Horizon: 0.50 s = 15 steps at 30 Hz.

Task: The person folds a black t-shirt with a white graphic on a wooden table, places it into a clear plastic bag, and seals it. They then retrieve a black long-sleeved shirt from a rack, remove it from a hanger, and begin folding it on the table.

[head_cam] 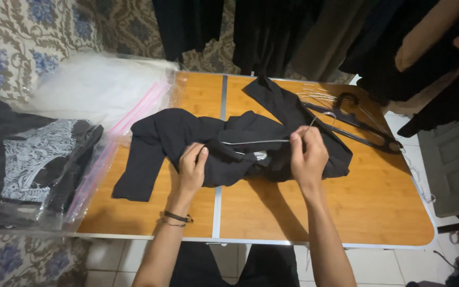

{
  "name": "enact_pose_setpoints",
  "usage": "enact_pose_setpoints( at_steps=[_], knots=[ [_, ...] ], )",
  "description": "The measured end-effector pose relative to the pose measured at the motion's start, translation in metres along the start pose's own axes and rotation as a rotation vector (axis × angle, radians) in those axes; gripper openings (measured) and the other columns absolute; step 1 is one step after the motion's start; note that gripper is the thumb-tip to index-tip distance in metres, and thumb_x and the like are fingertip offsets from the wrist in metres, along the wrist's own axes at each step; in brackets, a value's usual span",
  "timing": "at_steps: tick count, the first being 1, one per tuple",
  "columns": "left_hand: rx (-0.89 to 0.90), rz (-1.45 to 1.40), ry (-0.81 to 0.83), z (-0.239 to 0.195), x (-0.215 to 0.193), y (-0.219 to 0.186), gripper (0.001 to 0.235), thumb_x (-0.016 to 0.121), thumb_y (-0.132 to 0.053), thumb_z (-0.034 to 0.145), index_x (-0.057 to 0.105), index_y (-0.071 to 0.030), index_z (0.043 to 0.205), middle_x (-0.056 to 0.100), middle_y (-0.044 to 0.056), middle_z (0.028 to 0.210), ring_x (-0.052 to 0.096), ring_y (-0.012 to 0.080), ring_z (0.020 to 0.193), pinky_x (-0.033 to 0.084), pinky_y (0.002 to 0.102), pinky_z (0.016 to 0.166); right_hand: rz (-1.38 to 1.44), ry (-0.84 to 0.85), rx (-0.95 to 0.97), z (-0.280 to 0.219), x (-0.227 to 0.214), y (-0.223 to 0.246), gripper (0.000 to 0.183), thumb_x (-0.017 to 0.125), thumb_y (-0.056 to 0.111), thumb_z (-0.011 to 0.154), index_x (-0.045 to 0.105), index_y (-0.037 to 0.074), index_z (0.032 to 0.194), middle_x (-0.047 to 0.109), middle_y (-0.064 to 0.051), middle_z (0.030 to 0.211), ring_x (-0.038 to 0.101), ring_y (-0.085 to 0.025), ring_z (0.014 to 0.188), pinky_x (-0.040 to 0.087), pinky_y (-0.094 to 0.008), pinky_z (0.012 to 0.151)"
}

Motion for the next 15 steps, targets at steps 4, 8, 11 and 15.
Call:
enact_pose_setpoints(
  at_steps=[4, 8, 11, 15],
  knots=[
    [0.182, 0.151, -0.105, 0.004, -0.007, -0.061, 0.039, 0.055, -0.036, 0.104, 0.065, 0.000, 0.113, 0.067, 0.015, 0.108, 0.065, 0.0328, 0.101, 0.050, 0.040, 0.088, -0.105, 0.025, -0.160, -0.011, 0.001, 0.019, 0.006, 0.065, 0.002, 0.099, 0.061, -0.001, 0.095, 0.065, -0.013, 0.096, 0.066, -0.030, 0.082, 0.052, -0.035, 0.072],
    [0.051, 0.395, -0.084, 0.006, 0.004, -0.086, 0.046, 0.062, -0.041, 0.098, 0.069, 0.000, 0.116, 0.069, 0.021, 0.111, 0.066, 0.0402, 0.104, 0.051, 0.047, 0.089, -0.189, 0.021, -0.259, -0.025, 0.005, 0.030, 0.016, 0.073, 0.001, 0.095, 0.059, 0.000, 0.088, 0.069, -0.012, 0.098, 0.065, -0.029, 0.074, 0.050, -0.036, 0.062],
    [-0.091, 0.525, -0.045, 0.008, 0.003, -0.080, 0.041, 0.061, -0.036, 0.099, 0.071, 0.001, 0.111, 0.071, 0.024, 0.107, 0.066, 0.0447, 0.099, 0.051, 0.051, 0.086, -0.268, -0.012, -0.353, -0.032, 0.004, 0.035, 0.016, 0.075, 0.001, 0.092, 0.061, 0.002, 0.086, 0.069, -0.010, 0.094, 0.063, -0.029, 0.070, 0.047, -0.037, 0.061],
    [-0.206, 0.542, 0.039, 0.006, -0.001, -0.070, 0.036, 0.055, -0.031, 0.104, 0.072, 0.001, 0.105, 0.073, 0.025, 0.096, 0.068, 0.0458, 0.091, 0.053, 0.052, 0.080, -0.244, -0.034, -0.308, -0.032, -0.002, 0.033, 0.013, 0.075, 0.002, 0.093, 0.063, 0.003, 0.088, 0.069, -0.010, 0.097, 0.065, -0.028, 0.074, 0.049, -0.035, 0.063]
  ],
)
Point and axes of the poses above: each hand's wrist, its own z-axis towards the middle knuckle, its own x-axis out of the palm, y = z × x, the point moved 2 cm from there along z, towards the middle knuckle
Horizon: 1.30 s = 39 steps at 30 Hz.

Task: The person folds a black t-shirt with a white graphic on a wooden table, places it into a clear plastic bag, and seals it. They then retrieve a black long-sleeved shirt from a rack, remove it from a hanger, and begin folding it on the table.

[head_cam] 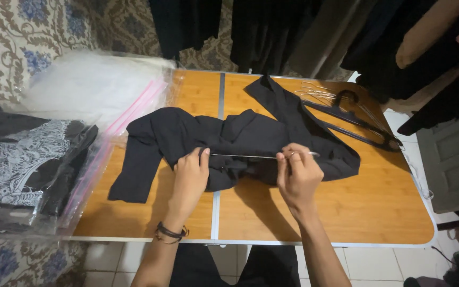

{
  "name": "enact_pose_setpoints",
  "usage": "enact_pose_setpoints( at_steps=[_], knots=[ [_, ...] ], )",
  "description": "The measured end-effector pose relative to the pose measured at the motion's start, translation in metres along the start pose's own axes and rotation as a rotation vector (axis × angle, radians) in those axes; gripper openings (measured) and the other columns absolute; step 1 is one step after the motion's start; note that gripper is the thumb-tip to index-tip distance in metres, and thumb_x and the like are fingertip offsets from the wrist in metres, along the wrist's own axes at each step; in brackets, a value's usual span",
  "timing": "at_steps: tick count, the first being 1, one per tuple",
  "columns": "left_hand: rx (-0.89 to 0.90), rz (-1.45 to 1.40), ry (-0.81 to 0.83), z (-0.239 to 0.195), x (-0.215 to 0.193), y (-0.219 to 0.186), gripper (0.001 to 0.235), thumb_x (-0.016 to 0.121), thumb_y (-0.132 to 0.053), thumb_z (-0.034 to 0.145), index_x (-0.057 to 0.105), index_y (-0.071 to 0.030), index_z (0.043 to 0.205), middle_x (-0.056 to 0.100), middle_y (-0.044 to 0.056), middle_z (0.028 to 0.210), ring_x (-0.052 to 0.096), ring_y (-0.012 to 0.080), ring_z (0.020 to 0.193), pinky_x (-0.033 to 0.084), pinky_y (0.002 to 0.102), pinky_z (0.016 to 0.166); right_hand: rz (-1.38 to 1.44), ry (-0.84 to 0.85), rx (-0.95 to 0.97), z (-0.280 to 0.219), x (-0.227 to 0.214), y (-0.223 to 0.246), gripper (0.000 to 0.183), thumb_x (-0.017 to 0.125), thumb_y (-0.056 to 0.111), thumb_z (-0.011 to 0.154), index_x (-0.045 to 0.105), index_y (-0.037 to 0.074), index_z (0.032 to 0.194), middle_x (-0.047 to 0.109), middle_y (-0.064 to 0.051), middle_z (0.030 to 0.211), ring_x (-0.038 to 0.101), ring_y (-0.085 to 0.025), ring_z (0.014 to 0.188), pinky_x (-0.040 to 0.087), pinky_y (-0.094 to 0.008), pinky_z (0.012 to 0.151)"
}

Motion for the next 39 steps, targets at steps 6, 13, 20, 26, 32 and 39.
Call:
enact_pose_setpoints(
  at_steps=[6, 13, 20, 26, 32, 39],
  knots=[
    [0.030, -0.195, 0.070, 0.007, -0.002, 0.019, 0.028, 0.060, -0.022, 0.101, 0.073, 0.001, 0.111, 0.072, 0.025, 0.086, 0.071, 0.0383, 0.077, 0.054, 0.045, 0.068, -0.062, -0.039, -0.046, 0.004, -0.012, -0.003, 0.008, 0.071, 0.000, 0.092, 0.063, 0.002, 0.092, 0.068, -0.009, 0.099, 0.066, -0.032, 0.089, 0.051, -0.045, 0.085],
    [0.110, -0.473, 0.153, 0.024, 0.006, 0.043, 0.026, 0.067, -0.020, 0.100, 0.071, 0.004, 0.109, 0.069, 0.007, 0.089, 0.063, 0.0105, 0.081, 0.049, 0.027, 0.070, 0.219, -0.004, 0.142, -0.007, -0.012, -0.011, 0.008, 0.071, -0.004, 0.095, 0.064, -0.003, 0.090, 0.069, -0.013, 0.097, 0.069, -0.024, 0.079, 0.053, -0.030, 0.069],
    [-0.085, -0.680, 0.421, 0.030, -0.003, 0.044, 0.027, 0.061, -0.020, 0.102, 0.071, 0.005, 0.106, 0.063, -0.005, 0.083, 0.052, 0.0029, 0.075, 0.044, 0.022, 0.066, 0.265, 0.007, 0.067, -0.014, -0.013, -0.017, 0.006, 0.068, -0.005, 0.093, 0.065, -0.003, 0.088, 0.069, -0.013, 0.096, 0.070, -0.025, 0.086, 0.054, -0.032, 0.074],
    [-0.054, -0.845, 0.609, 0.040, 0.003, 0.069, 0.026, 0.061, -0.020, 0.105, 0.071, 0.004, 0.108, 0.059, -0.007, 0.086, 0.049, 0.0024, 0.079, 0.041, 0.021, 0.071, 0.420, 0.027, 0.192, -0.017, -0.010, -0.033, 0.005, 0.066, -0.003, 0.094, 0.065, -0.004, 0.089, 0.067, -0.015, 0.099, 0.066, -0.022, 0.089, 0.053, -0.030, 0.079],
    [-0.274, -1.275, 0.691, 0.047, 0.024, 0.081, 0.029, 0.062, -0.024, 0.102, 0.067, 0.002, 0.115, 0.071, 0.000, 0.099, 0.064, 0.0079, 0.090, 0.050, 0.025, 0.081, 0.873, 0.082, 0.443, -0.029, -0.003, -0.038, 0.011, 0.057, 0.004, 0.103, 0.062, 0.000, 0.094, 0.062, -0.008, 0.109, 0.059, -0.013, 0.101, 0.048, -0.026, 0.093],
    [-0.500, -1.182, 0.398, 0.039, 0.103, 0.132, 0.043, 0.066, -0.026, 0.097, 0.062, -0.001, 0.132, 0.068, 0.003, 0.121, 0.063, 0.0118, 0.112, 0.049, 0.029, 0.097, 0.931, 0.019, 0.576, 0.003, 0.006, -0.033, 0.022, 0.057, 0.013, 0.108, 0.058, 0.001, 0.089, 0.066, -0.006, 0.110, 0.057, -0.011, 0.092, 0.048, -0.025, 0.091]
  ],
)
Point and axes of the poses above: each hand's wrist, its own z-axis towards the middle knuckle, its own x-axis out of the palm, y = z × x, the point moved 2 cm from there along z, towards the middle knuckle
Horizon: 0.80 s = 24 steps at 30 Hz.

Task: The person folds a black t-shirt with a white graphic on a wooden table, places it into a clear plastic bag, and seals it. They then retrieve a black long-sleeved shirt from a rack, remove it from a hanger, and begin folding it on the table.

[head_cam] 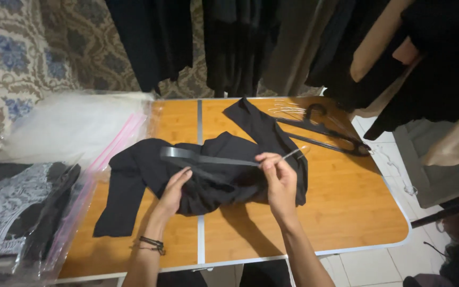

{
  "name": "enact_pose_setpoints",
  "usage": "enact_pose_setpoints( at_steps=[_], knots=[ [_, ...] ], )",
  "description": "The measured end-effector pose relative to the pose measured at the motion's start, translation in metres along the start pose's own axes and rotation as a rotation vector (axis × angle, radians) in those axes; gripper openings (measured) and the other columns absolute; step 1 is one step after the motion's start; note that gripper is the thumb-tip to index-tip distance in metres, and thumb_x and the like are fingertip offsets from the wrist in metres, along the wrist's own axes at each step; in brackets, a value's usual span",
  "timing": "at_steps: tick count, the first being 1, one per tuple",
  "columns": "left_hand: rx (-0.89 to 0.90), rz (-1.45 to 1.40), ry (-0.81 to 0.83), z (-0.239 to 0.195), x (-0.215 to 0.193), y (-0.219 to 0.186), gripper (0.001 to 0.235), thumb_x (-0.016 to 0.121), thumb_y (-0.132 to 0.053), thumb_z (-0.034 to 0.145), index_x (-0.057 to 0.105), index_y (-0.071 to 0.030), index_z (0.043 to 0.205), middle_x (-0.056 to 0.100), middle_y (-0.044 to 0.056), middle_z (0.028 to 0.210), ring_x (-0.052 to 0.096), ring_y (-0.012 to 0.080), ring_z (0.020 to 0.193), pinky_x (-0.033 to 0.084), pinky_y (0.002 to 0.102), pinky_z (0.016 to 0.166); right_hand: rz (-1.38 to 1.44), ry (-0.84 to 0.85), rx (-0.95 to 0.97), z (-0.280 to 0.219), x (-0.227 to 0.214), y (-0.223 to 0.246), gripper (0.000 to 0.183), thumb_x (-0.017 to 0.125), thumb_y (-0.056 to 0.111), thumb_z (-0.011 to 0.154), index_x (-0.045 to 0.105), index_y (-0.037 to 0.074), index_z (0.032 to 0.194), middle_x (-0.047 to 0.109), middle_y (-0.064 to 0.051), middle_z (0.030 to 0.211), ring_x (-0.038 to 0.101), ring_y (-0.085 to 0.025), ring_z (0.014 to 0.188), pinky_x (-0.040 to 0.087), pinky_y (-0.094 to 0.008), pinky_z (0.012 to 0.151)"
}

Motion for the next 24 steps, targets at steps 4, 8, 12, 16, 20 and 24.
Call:
enact_pose_setpoints(
  at_steps=[4, 8, 12, 16, 20, 24],
  knots=[
    [0.010, 0.132, 0.074, -0.005, 0.012, 0.000, 0.055, 0.066, -0.034, 0.096, 0.060, 0.003, 0.137, 0.065, 0.008, 0.134, 0.058, 0.0165, 0.125, 0.043, 0.031, 0.107, 0.106, -0.179, 0.063, 0.031, 0.000, 0.023, 0.024, 0.054, 0.023, 0.108, 0.061, 0.005, 0.095, 0.069, -0.005, 0.097, 0.062, -0.011, 0.082, 0.051, -0.027, 0.079],
    [0.103, 0.360, -0.058, -0.007, -0.010, 0.000, 0.057, 0.065, -0.037, 0.096, 0.063, 0.005, 0.134, 0.066, 0.009, 0.135, 0.057, 0.0167, 0.129, 0.038, 0.030, 0.111, 0.449, -0.289, 0.090, 0.061, -0.035, -0.003, 0.020, 0.058, 0.030, 0.111, 0.056, 0.013, 0.102, 0.056, 0.002, 0.083, 0.040, -0.003, 0.059, 0.032, -0.020, 0.049],
    [0.156, 0.376, -0.129, -0.032, -0.040, -0.023, 0.053, 0.066, -0.033, 0.095, 0.067, 0.008, 0.129, 0.071, 0.011, 0.127, 0.062, 0.0191, 0.123, 0.041, 0.031, 0.110, 0.502, -0.325, 0.110, 0.092, -0.097, 0.010, 0.023, 0.056, 0.038, 0.109, 0.056, 0.016, 0.104, 0.046, 0.008, 0.076, 0.037, -0.004, 0.057, 0.033, -0.022, 0.051],
    [0.216, 0.395, -0.170, -0.047, -0.083, -0.028, 0.047, 0.067, -0.034, 0.098, 0.069, 0.008, 0.119, 0.073, 0.011, 0.111, 0.065, 0.0214, 0.106, 0.045, 0.033, 0.102, 0.302, -0.367, 0.135, 0.121, -0.156, 0.014, 0.024, 0.051, 0.039, 0.111, 0.056, 0.017, 0.103, 0.045, 0.009, 0.077, 0.035, -0.004, 0.057, 0.028, -0.022, 0.049],
    [0.349, 1.169, -0.233, -0.095, 0.006, -0.105, 0.038, 0.069, -0.040, 0.095, 0.070, -0.003, 0.103, 0.068, 0.013, 0.102, 0.058, 0.0292, 0.098, 0.046, 0.041, 0.089, -0.132, -0.276, 0.204, 0.142, -0.203, -0.018, 0.023, 0.050, 0.033, 0.112, 0.059, 0.015, 0.102, 0.044, 0.009, 0.073, 0.037, -0.003, 0.058, 0.029, -0.022, 0.051],
    [0.776, 1.447, -0.298, -0.113, 0.118, -0.150, 0.046, 0.077, -0.044, 0.082, 0.069, -0.005, 0.105, 0.069, 0.015, 0.109, 0.065, 0.0393, 0.102, 0.050, 0.048, 0.085, -0.461, -0.173, 0.132, 0.169, -0.234, -0.078, 0.028, 0.054, 0.030, 0.111, 0.066, 0.006, 0.102, 0.054, 0.005, 0.079, 0.048, -0.005, 0.072, 0.039, -0.024, 0.063]
  ],
)
Point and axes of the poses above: each hand's wrist, its own z-axis towards the middle knuckle, its own x-axis out of the palm, y = z × x, the point moved 2 cm from there along z, towards the middle knuckle
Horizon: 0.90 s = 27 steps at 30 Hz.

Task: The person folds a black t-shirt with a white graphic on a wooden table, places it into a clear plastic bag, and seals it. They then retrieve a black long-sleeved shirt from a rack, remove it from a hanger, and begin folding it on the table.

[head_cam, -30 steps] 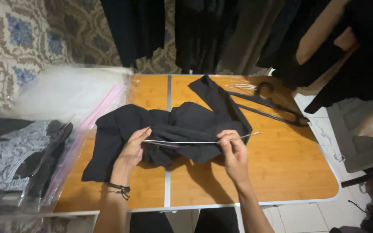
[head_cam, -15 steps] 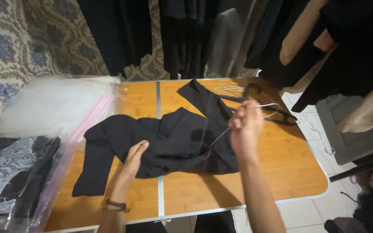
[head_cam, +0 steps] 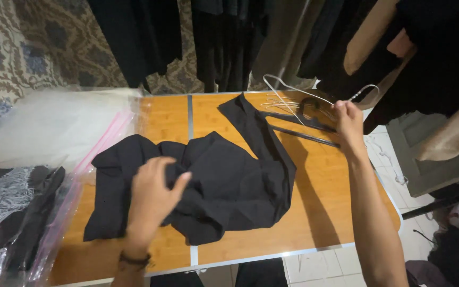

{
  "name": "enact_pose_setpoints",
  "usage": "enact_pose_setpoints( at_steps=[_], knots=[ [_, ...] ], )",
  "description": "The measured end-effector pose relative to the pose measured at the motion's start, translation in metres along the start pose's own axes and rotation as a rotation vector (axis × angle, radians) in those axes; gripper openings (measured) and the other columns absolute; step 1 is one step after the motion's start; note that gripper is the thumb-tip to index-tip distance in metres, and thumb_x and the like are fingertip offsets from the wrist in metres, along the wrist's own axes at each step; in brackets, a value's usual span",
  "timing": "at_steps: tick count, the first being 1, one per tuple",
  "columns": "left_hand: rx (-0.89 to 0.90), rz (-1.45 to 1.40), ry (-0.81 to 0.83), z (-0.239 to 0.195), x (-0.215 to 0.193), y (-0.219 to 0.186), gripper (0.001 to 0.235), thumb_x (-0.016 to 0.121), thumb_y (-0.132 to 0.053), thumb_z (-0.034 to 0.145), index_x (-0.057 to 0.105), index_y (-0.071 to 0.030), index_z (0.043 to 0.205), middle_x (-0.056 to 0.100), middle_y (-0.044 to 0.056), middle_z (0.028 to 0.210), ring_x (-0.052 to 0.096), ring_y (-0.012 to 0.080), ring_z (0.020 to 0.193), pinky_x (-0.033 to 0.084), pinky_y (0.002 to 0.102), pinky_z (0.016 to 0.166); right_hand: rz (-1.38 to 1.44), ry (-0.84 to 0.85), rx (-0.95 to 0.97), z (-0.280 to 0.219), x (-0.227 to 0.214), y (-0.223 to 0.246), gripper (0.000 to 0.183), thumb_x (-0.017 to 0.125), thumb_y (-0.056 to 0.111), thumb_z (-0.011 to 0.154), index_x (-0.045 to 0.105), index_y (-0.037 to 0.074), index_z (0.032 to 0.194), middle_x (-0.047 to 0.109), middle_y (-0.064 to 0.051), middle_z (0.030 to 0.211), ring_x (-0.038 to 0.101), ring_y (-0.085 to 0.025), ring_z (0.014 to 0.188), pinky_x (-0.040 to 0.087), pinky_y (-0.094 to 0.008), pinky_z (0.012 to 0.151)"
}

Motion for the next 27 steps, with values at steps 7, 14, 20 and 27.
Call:
enact_pose_setpoints(
  at_steps=[7, 14, 20, 27],
  knots=[
    [0.326, -0.300, 0.198, 0.029, 0.097, -0.072, 0.032, 0.075, -0.032, 0.087, 0.070, -0.010, 0.108, 0.067, 0.008, 0.119, 0.060, 0.0308, 0.116, 0.045, 0.044, 0.095, -0.179, 0.010, -0.011, 0.042, 0.027, -0.051, 0.035, 0.058, 0.030, 0.109, 0.068, -0.001, 0.097, 0.067, -0.005, 0.085, 0.057, -0.013, 0.080, 0.047, -0.030, 0.075],
    [0.449, -0.342, 0.236, 0.089, 0.195, -0.133, 0.035, 0.071, -0.027, 0.089, 0.065, -0.008, 0.117, 0.063, 0.006, 0.122, 0.057, 0.0289, 0.117, 0.044, 0.044, 0.096, -0.390, -0.017, 0.005, 0.070, 0.042, -0.096, 0.036, 0.059, 0.033, 0.107, 0.073, -0.001, 0.101, 0.074, -0.017, 0.094, 0.070, -0.025, 0.089, 0.051, -0.037, 0.082],
    [0.392, -0.134, 0.320, 0.141, 0.331, -0.146, 0.069, 0.077, -0.024, 0.079, 0.051, -0.007, 0.140, 0.049, 0.015, 0.147, 0.050, 0.0331, 0.128, 0.041, 0.047, 0.104, -0.393, 0.006, -0.002, 0.101, 0.049, -0.168, 0.035, 0.064, 0.036, 0.102, 0.073, 0.004, 0.114, 0.075, -0.019, 0.103, 0.072, -0.029, 0.099, 0.053, -0.040, 0.085],
    [0.508, 0.036, 0.194, 0.169, 0.400, -0.147, 0.112, 0.087, -0.044, 0.063, 0.030, -0.007, 0.152, 0.040, 0.021, 0.157, 0.033, 0.0380, 0.144, 0.018, 0.055, 0.116, -0.518, 0.084, 0.107, 0.101, 0.058, -0.131, 0.035, 0.061, 0.037, 0.102, 0.073, 0.005, 0.110, 0.075, -0.019, 0.095, 0.071, -0.026, 0.086, 0.053, -0.041, 0.079]
  ],
)
Point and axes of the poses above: each hand's wrist, its own z-axis towards the middle knuckle, its own x-axis out of the palm, y = z × x, the point moved 2 cm from there along z, towards the middle knuckle
